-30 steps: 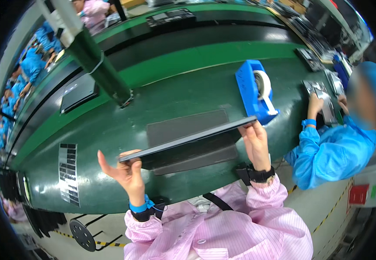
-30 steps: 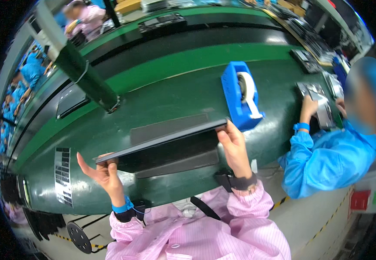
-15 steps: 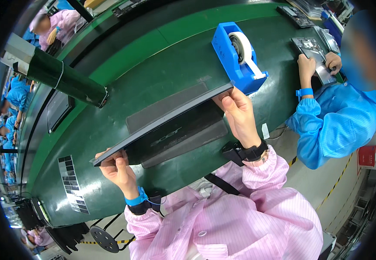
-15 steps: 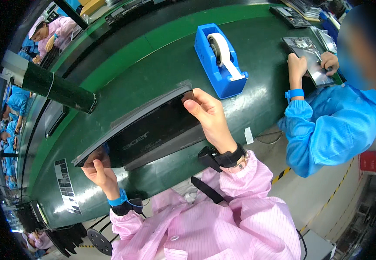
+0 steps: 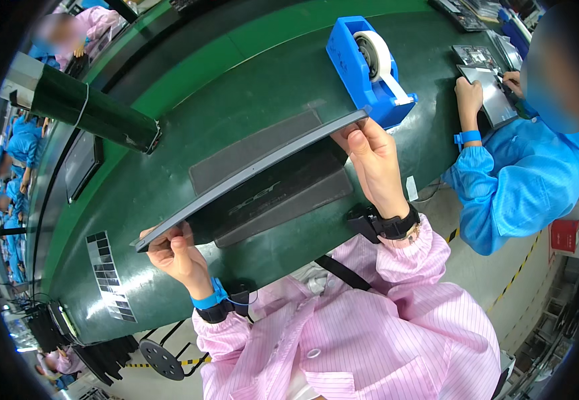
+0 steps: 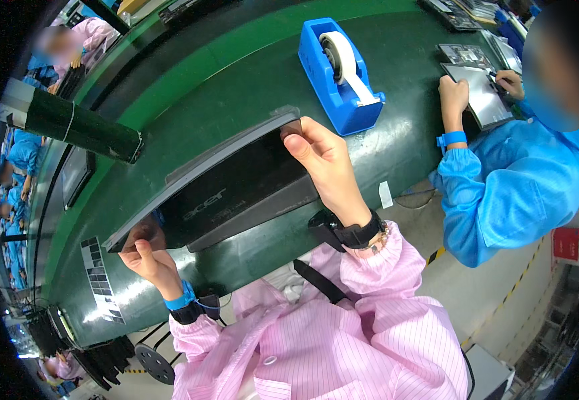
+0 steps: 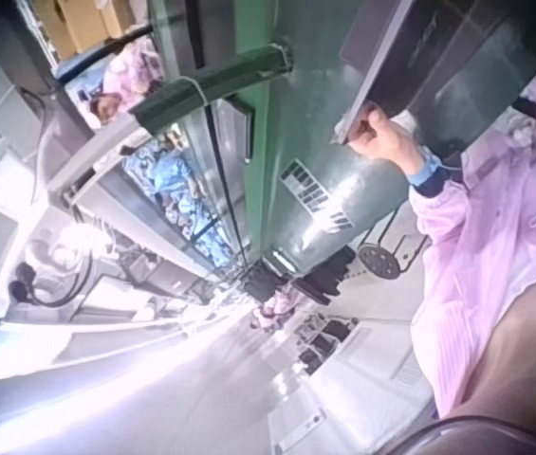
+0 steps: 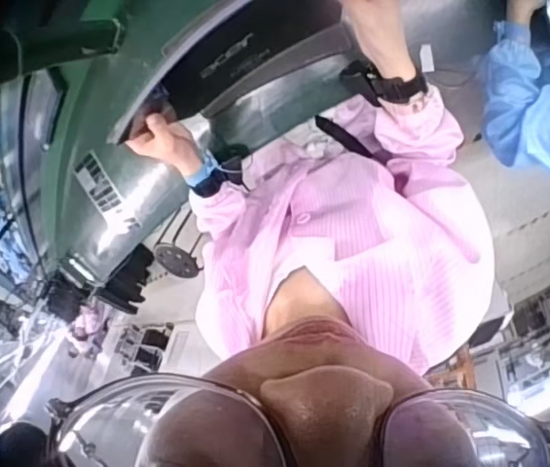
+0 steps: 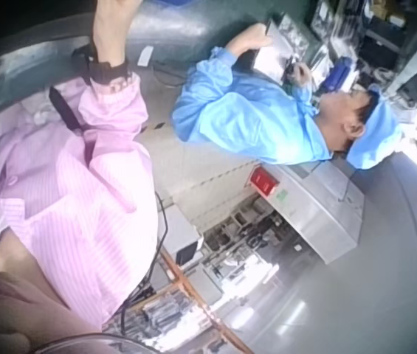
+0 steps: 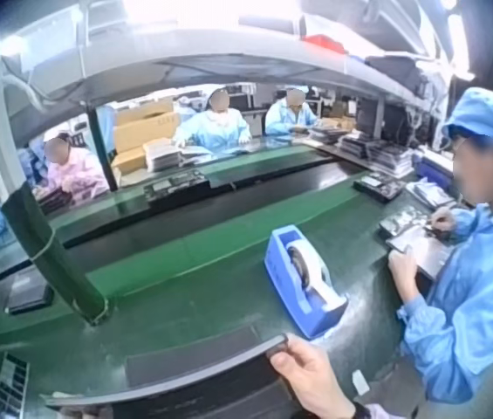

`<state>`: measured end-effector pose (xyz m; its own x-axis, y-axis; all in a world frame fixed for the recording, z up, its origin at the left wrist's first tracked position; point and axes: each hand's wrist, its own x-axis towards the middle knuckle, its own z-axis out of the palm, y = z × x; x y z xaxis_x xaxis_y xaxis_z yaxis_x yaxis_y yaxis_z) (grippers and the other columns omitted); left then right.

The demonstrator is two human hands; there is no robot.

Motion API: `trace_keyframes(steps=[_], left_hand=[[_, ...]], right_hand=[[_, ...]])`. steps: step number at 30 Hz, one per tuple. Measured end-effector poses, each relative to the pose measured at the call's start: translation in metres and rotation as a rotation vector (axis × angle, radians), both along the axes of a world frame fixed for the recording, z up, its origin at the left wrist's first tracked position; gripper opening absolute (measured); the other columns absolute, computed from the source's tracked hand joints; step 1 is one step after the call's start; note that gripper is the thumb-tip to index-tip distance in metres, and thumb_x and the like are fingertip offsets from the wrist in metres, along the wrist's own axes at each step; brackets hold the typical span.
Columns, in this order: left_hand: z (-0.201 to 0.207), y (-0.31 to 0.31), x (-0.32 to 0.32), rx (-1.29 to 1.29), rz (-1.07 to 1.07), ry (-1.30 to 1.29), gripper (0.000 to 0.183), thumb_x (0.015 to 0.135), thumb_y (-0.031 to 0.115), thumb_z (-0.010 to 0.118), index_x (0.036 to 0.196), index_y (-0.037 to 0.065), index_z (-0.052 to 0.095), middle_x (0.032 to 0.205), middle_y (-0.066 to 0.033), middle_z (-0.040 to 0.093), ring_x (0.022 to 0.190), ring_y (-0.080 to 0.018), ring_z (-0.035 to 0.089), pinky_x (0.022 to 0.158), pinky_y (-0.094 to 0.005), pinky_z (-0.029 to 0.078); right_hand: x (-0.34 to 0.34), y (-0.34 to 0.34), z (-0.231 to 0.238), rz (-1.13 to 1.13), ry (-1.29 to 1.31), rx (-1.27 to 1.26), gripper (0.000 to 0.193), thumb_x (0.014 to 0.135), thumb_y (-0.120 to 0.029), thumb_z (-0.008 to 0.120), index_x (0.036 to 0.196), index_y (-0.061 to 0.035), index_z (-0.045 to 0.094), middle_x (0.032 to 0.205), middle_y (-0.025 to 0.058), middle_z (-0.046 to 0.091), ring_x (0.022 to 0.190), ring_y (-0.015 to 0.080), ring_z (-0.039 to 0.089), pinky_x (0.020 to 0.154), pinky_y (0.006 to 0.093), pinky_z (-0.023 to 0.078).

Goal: The worker is applying protective tape and inspecting the screen of tablet computer components on an industrial assembly line.

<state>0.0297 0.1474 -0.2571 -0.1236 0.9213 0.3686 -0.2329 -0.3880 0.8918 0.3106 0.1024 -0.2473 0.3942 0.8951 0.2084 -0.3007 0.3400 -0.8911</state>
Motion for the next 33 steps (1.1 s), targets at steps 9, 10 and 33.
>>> trace_keyframes(steps=[9, 10, 33], left_hand=[[-0.010, 0.010, -0.004, 0.036, -0.044, 0.016, 0.046, 0.078, 0.025, 0.068, 0.109, 0.000, 0.045, 0.104, -0.0152, 0.056, 0.090, -0.0231, 0.057, 0.088, -0.0401, 0.044], [-0.008, 0.011, -0.001, 0.025, -0.037, -0.002, 0.042, 0.078, 0.024, 0.068, 0.105, 0.000, 0.046, 0.103, -0.0142, 0.056, 0.090, -0.0228, 0.057, 0.086, -0.0388, 0.045], [0.039, 0.003, 0.017, 0.037, -0.103, 0.320, 0.033, 0.082, 0.013, 0.063, 0.108, -0.002, 0.049, 0.081, -0.0089, 0.065, 0.072, -0.0124, 0.061, 0.066, -0.0244, 0.047]], right_hand=[[-0.002, 0.002, 0.002, -0.060, 0.027, -0.012, 0.022, 0.085, -0.019, 0.060, 0.093, 0.0014, 0.059, 0.085, -0.0034, 0.054, 0.080, 0.0039, 0.046, 0.074, 0.0183, 0.036], [-0.002, 0.003, 0.002, -0.058, 0.028, -0.014, 0.022, 0.085, -0.019, 0.060, 0.093, 0.0014, 0.059, 0.085, -0.0034, 0.054, 0.080, 0.0039, 0.046, 0.074, 0.0183, 0.036], [0.022, -0.004, -0.005, -0.236, 0.029, -0.144, 0.029, 0.089, -0.022, 0.053, 0.107, 0.0013, 0.056, 0.100, 0.0031, 0.058, 0.090, 0.0066, 0.052, 0.082, 0.0199, 0.039]])
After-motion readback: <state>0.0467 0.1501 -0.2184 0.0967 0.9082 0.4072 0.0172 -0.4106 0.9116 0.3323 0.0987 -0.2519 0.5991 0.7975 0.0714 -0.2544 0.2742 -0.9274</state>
